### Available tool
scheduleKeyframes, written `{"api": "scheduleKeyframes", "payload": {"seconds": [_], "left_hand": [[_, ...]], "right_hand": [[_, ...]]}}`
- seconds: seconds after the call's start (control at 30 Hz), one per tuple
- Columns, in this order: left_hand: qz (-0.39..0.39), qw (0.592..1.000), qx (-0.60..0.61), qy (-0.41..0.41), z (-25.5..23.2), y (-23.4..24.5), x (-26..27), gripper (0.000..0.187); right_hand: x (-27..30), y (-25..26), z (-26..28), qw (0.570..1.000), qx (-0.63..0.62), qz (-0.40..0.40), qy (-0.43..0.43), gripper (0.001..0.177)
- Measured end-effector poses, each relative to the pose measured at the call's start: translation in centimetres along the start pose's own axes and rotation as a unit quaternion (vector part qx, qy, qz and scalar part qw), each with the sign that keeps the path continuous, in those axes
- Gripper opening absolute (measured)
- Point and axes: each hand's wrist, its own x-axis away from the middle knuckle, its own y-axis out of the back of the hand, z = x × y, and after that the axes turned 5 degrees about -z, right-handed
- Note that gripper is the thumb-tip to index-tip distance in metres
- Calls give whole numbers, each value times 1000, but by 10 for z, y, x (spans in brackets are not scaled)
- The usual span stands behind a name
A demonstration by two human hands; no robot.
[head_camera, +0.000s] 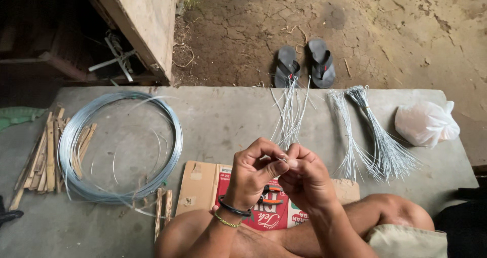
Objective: The person sits on the floor and uses pliers to bend the end of thin metal wires into small loops. They handle the wires one at a time, bending and cutting them, then placing the finished pieces into a growing pile.
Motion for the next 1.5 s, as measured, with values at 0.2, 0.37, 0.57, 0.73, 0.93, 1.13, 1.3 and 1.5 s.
{"api": "scheduleKeyframes", "payload": {"seconds": [0.2, 0.37, 0.57, 0.73, 0.93, 1.13, 1.3, 1.5], "left_hand": [[-48, 997, -62, -14, 4, -7, 5, 15], [-81, 995, -50, 13, 11, -14, 2, 14], [-35, 991, -129, 31, -11, 7, -2, 14], [-11, 984, -123, 132, -23, 33, -5, 20], [-43, 989, -85, 114, 3, 39, -15, 14], [-82, 979, -170, 78, 5, 45, -17, 11], [-82, 979, -171, 77, 0, 40, -11, 11], [-78, 978, -178, 73, -12, 43, -10, 11]], "right_hand": [[3, -4, -12, 965, 170, -44, 193, 11], [6, -12, -16, 790, 458, -92, 397, 12], [-3, -21, 12, 716, 563, 0, 412, 13], [-11, -32, 39, 623, 647, 63, 435, 18], [-12, -2, 30, 585, 608, -83, 530, 40], [-13, 63, -25, 694, 661, -131, 254, 32], [-14, 84, -83, 557, 777, 98, 277, 56], [-31, 129, -52, 604, 787, -99, 81, 26]]}}
